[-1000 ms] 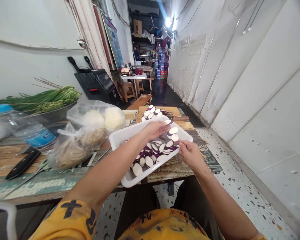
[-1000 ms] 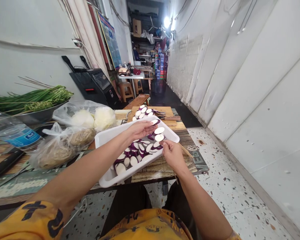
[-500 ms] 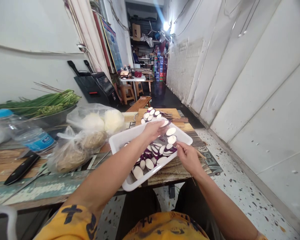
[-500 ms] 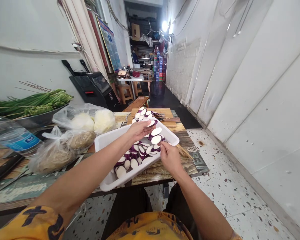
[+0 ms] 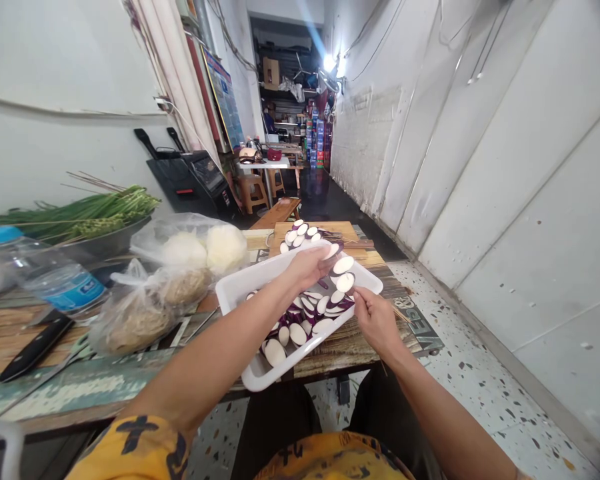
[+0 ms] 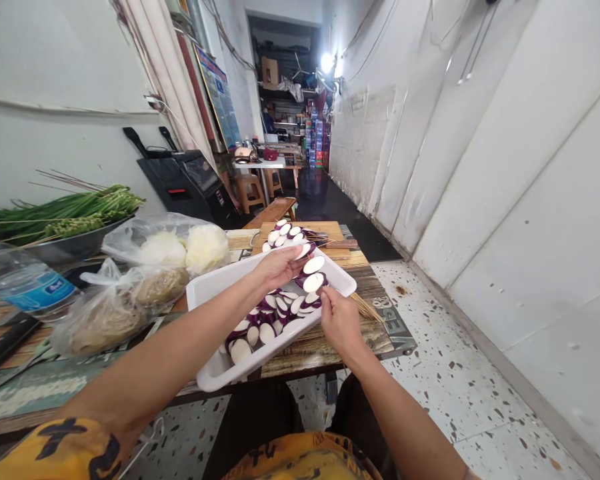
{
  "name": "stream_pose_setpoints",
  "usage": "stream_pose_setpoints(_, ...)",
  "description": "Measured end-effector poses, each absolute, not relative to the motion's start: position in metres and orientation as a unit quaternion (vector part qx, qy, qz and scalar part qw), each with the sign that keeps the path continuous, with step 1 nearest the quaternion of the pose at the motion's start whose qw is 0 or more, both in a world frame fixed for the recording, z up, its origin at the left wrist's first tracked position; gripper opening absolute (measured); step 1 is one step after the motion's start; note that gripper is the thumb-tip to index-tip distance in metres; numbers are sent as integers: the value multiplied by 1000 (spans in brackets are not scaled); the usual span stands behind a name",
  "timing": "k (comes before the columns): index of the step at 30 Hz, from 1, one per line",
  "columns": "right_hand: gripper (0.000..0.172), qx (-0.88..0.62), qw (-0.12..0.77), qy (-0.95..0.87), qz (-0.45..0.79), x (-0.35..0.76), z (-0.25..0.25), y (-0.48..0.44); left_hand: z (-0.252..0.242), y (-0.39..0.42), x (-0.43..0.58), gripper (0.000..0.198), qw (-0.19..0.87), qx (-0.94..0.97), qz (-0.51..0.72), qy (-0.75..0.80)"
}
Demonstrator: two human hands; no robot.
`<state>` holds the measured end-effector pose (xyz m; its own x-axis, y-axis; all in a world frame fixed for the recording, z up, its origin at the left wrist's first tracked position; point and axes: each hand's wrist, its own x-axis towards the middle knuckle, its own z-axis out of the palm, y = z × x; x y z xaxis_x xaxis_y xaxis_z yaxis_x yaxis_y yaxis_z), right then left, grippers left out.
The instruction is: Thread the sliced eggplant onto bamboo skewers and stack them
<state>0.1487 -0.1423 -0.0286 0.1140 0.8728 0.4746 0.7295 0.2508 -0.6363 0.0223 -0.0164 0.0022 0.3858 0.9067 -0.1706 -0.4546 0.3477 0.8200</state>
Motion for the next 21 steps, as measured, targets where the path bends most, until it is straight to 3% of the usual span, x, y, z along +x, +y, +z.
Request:
stream_pose_setpoints(14, 33, -592, 452, -657, 120, 149, -31, -146, 9, -28, 28, 8, 678, 391, 520, 343)
stream_pose_setpoints(21, 31, -556, 496, -608, 275, 140, -31, -152, 3, -26, 31, 11, 665, 378, 514, 389)
